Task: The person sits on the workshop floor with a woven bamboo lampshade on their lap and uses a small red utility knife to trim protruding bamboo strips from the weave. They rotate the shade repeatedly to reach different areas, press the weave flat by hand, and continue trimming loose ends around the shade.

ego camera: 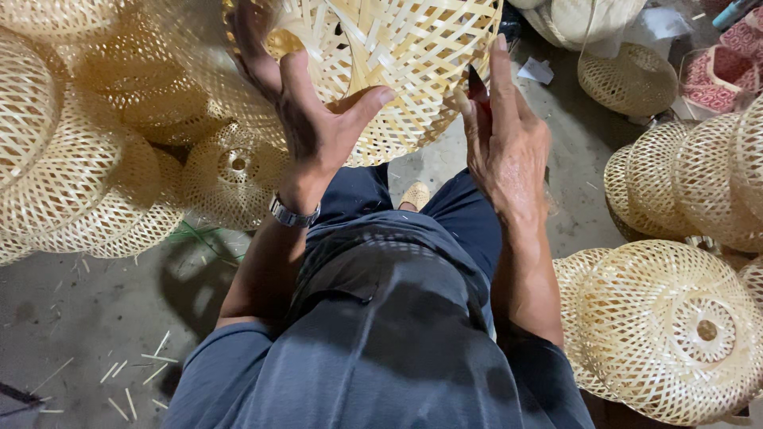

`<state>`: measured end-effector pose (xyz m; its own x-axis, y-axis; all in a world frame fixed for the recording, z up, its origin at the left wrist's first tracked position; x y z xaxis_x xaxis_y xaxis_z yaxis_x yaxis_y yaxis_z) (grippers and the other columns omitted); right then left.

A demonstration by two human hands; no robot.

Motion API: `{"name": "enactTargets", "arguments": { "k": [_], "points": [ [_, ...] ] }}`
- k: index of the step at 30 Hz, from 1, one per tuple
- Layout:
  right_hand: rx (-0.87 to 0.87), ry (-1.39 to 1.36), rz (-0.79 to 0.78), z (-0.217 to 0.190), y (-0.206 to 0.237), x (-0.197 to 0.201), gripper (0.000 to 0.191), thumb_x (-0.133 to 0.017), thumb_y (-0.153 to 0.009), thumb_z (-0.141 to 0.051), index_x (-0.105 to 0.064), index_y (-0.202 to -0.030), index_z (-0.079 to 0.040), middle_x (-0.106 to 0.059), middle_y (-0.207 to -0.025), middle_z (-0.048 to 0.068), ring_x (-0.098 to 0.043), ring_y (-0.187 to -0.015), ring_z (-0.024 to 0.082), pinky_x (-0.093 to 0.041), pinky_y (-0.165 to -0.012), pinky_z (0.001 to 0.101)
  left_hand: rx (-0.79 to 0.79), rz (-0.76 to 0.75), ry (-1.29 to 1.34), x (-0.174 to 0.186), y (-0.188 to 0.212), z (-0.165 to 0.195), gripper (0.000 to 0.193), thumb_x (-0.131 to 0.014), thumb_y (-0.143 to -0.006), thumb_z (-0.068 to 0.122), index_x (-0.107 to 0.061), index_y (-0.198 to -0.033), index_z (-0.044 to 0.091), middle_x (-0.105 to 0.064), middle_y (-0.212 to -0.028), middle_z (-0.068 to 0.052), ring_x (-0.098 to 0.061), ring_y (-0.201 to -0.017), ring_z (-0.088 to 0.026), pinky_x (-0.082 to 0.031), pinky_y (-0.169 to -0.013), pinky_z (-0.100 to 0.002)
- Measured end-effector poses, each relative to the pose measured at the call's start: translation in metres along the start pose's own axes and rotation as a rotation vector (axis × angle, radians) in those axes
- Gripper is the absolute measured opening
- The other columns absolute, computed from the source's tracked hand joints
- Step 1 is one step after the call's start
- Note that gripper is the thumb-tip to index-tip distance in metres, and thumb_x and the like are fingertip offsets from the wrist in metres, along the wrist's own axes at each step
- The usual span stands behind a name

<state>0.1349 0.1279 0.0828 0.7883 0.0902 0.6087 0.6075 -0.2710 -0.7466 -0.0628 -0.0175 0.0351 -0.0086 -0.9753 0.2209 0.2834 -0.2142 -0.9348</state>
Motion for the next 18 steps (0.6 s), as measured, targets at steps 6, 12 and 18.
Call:
{"name": "enactTargets", "arguments": {
  "k": [6, 12, 18],
  "points": [
    [-0.016, -0.005, -0.020, 0.004, 0.001, -0.004, 0.068, -0.074, -0.116, -0.017, -0.025, -0.163, -0.016, -0.073, -0.114, 0.020, -0.075, -0.095, 0.034, -0.059, -0.081, 0.0421, -0.044, 0.021, -0.064, 0.000, 0.003, -0.001, 0.105, -0.101, -0.083, 0.043, -0.022, -0.145, 0.013, -0.011, -0.158, -0.025, -0.011, -0.148, -0.044, -0.021, -0.120, -0.066],
    [-0.049, 0.011, -0.032, 0.008, 0.003, -0.005, 0.070, -0.075, -0.115, -0.019, -0.025, -0.163, -0.016, -0.075, -0.108, 0.019, -0.076, -0.094, 0.034, -0.058, -0.078, 0.0431, -0.033, 0.003, -0.012, -0.002, 0.005, -0.003, 0.109, -0.101, -0.090, 0.046, -0.017, -0.149, 0.011, -0.006, -0.158, -0.029, -0.011, -0.149, -0.045, -0.027, -0.118, -0.067],
    [-0.011, 0.051, -0.019, 0.005, 0.001, -0.004, 0.072, -0.075, -0.113, -0.016, -0.024, -0.163, -0.018, -0.074, -0.111, 0.020, -0.075, -0.097, 0.035, -0.057, -0.075, 0.0431, 0.197, -0.111, 0.080, -0.007, 0.009, -0.012, 0.097, -0.096, -0.082, 0.047, -0.028, -0.140, 0.009, -0.018, -0.151, -0.029, -0.022, -0.146, -0.045, -0.034, -0.109, -0.062]
  ]
}}
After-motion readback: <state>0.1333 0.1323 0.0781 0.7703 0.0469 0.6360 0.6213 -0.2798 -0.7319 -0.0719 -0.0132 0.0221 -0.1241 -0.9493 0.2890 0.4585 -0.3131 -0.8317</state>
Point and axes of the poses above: each hand's wrist, its own y-axis away from the middle knuckle, its own x-axis out of the back of the hand, z = x × y, the point moved 6 cm from there along -y, towards the middle knuckle
